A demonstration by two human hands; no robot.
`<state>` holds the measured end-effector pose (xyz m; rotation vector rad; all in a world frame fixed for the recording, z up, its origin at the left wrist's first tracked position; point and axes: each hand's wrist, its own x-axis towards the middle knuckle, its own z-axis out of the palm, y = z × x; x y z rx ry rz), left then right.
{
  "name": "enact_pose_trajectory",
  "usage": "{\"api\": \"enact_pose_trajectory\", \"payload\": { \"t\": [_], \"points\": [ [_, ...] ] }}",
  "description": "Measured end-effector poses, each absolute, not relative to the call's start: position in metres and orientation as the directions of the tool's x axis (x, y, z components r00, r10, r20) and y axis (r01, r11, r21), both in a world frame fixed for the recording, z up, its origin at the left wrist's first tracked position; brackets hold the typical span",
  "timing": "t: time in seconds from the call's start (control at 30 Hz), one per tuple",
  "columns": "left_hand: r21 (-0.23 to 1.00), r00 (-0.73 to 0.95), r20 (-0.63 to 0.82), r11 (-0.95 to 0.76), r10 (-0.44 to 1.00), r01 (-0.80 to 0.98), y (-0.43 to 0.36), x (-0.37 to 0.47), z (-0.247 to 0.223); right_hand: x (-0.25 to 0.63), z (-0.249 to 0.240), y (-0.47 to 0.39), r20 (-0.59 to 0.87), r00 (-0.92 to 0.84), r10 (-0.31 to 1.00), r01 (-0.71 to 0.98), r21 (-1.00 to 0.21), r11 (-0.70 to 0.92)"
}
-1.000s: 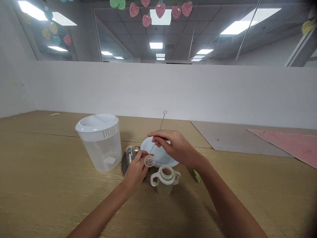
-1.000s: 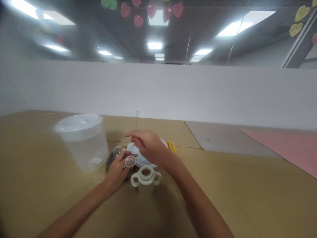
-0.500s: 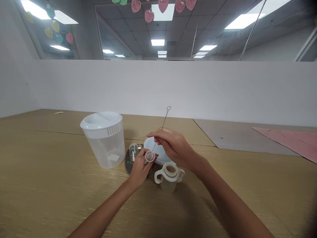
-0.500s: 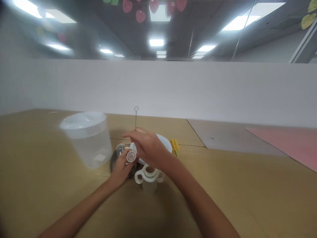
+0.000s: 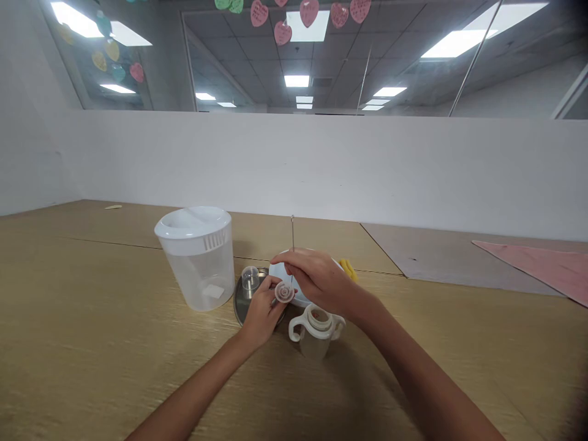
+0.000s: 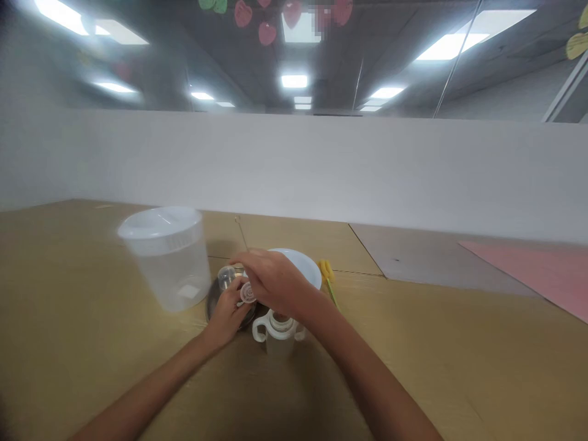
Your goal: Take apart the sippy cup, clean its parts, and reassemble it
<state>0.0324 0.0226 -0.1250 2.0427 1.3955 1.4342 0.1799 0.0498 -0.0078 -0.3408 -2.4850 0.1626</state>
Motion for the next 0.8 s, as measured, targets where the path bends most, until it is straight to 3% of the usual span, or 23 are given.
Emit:
{"api": "enact_pose_trajectory", "payload": {
  "t": [0.17, 0.43, 0.57, 0.8],
  "points": [
    [0.641, 0.073, 0.578, -0.507, 0.813, 0.576, 0.0222, 0.0325, -0.1273, 0.1761, -0.012, 0.0533, 0.552, -0.78, 0.294, 0.284, -0.107, 0.953],
    [0.641, 0.07, 0.574, -0.501, 0.816, 0.581, 0.0209, 0.0327, -0.1265, 0.1742, -0.0113, 0.0525, 0.475, -0.821, 0.318, 0.295, -0.124, 0.947],
    [0.652, 0.06, 0.573, -0.499, 0.817, 0.571, 0.0209, 0.0325, -0.1247, 0.1738, -0.0161, 0.0558, 0.54, -0.804, 0.251, 0.224, -0.115, 0.968],
    [0.65, 0.068, 0.562, -0.491, 0.824, 0.581, 0.0214, 0.0316, -0.1244, 0.1754, -0.0137, 0.0544, 0.659, -0.712, 0.241, 0.186, -0.154, 0.97]
  ]
}}
